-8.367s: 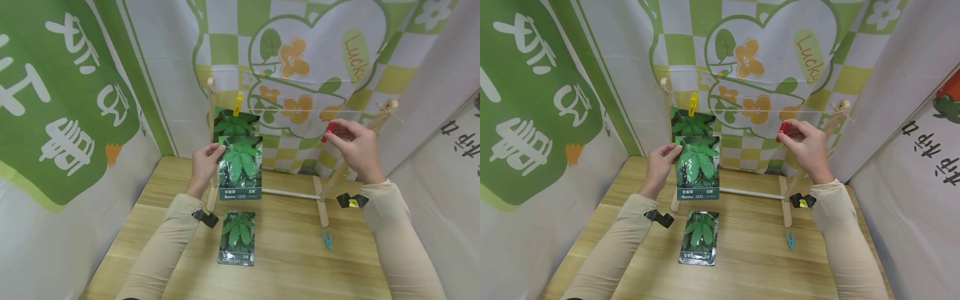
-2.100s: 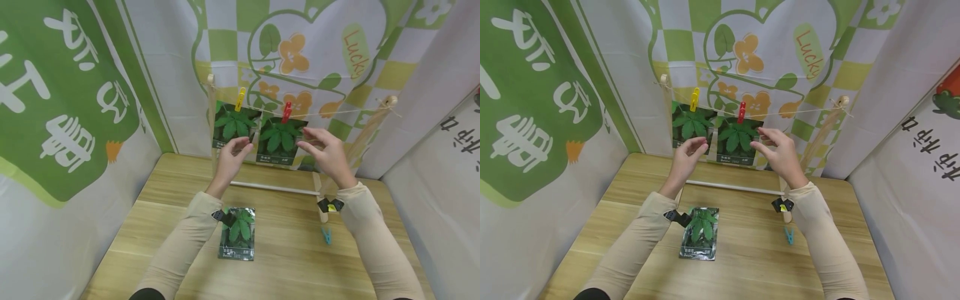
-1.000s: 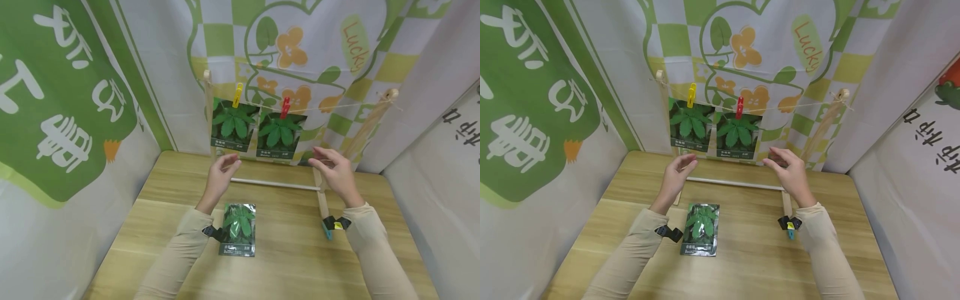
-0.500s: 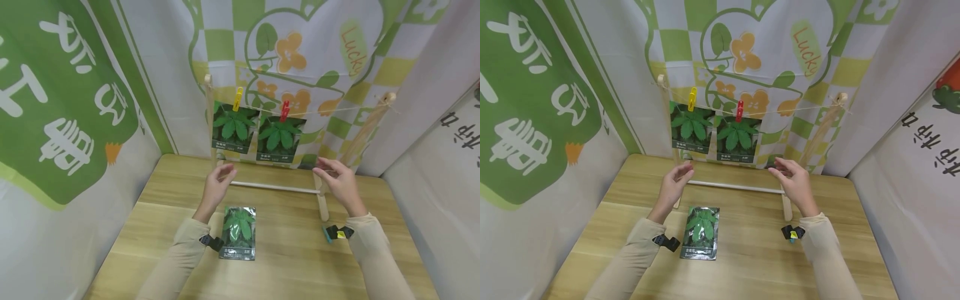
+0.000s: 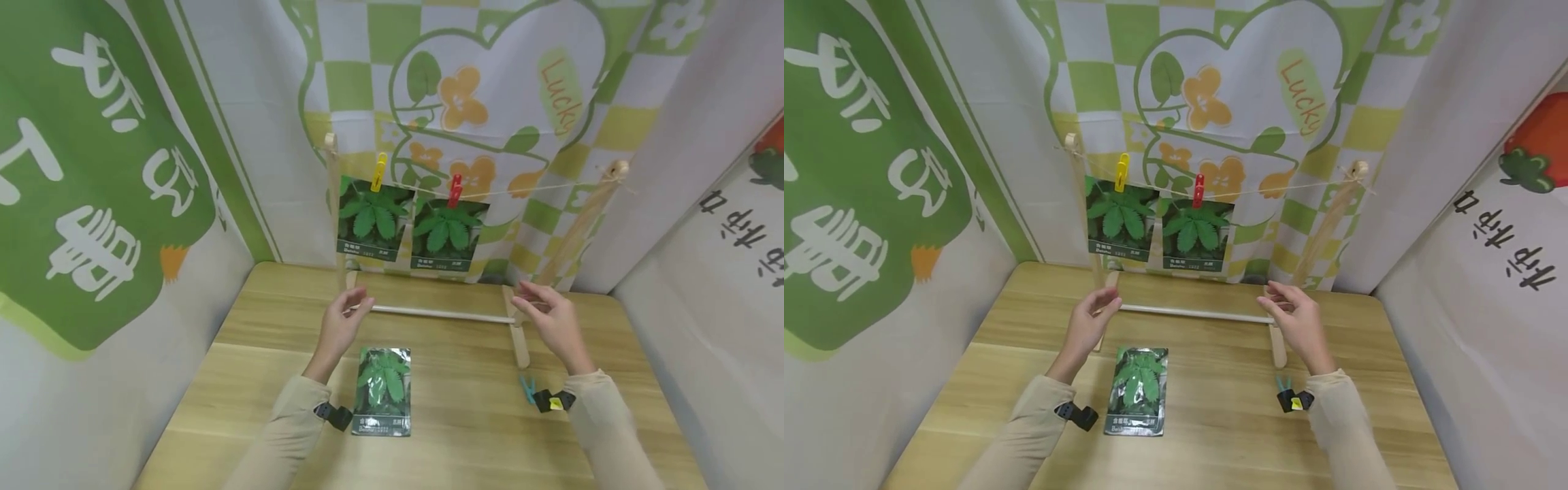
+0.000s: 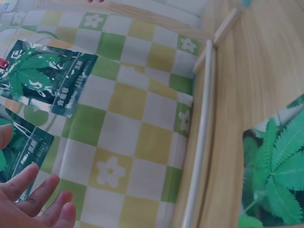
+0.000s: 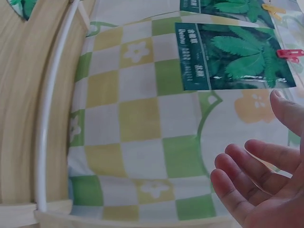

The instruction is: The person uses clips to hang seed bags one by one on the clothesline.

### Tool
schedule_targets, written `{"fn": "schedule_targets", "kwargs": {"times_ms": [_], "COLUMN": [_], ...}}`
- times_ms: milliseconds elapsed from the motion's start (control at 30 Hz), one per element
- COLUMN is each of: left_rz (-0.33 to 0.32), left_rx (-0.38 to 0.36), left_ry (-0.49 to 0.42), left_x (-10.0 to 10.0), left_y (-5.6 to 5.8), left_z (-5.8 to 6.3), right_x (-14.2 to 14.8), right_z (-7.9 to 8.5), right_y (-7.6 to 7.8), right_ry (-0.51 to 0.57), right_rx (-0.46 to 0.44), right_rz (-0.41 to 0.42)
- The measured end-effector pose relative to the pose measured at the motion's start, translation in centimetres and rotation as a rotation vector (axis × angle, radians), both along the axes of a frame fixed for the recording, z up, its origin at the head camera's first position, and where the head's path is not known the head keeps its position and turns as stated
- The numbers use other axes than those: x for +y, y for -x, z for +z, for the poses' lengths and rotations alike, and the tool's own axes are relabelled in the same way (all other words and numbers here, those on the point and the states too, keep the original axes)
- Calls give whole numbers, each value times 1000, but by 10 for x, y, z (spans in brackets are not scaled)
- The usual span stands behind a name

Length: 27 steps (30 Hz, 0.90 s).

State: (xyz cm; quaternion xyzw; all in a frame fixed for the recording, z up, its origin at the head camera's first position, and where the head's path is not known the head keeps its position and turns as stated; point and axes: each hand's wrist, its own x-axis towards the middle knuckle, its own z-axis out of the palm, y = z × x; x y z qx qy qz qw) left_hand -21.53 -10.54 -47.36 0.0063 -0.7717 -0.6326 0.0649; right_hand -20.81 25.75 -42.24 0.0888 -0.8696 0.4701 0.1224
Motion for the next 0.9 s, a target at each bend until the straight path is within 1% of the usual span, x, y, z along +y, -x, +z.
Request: {"fn": "schedule_targets", "kwargs": {"times_ms": [200,267,433,600,733,900], "left_rz": [-11,-12,-4,9,15,21], "left_rx": [-19,-37,-81,-88,-104,-132], "left_ry": [33,34,49,58,58,80], "left_x": [-5,-6,-10,-11,-13,-14], "left_y": [-2,-4,-7,-9,-10,-11], "left_z": [-9,-12,-26,-39,-46,-55], "right_x": [6,8,12,16,18,20], "right_z": [-16,-20,-30,-41,-48,-58], "right_y": [-3,-5,-11,-14,-17,-18], "right_ry": [-8,-15,-11,-8,-21,-71], "right_rx": [-16,-20,-50,-89,-118,-158], "right_rz": [-38,-48,-67,-89,-111,-133]}}
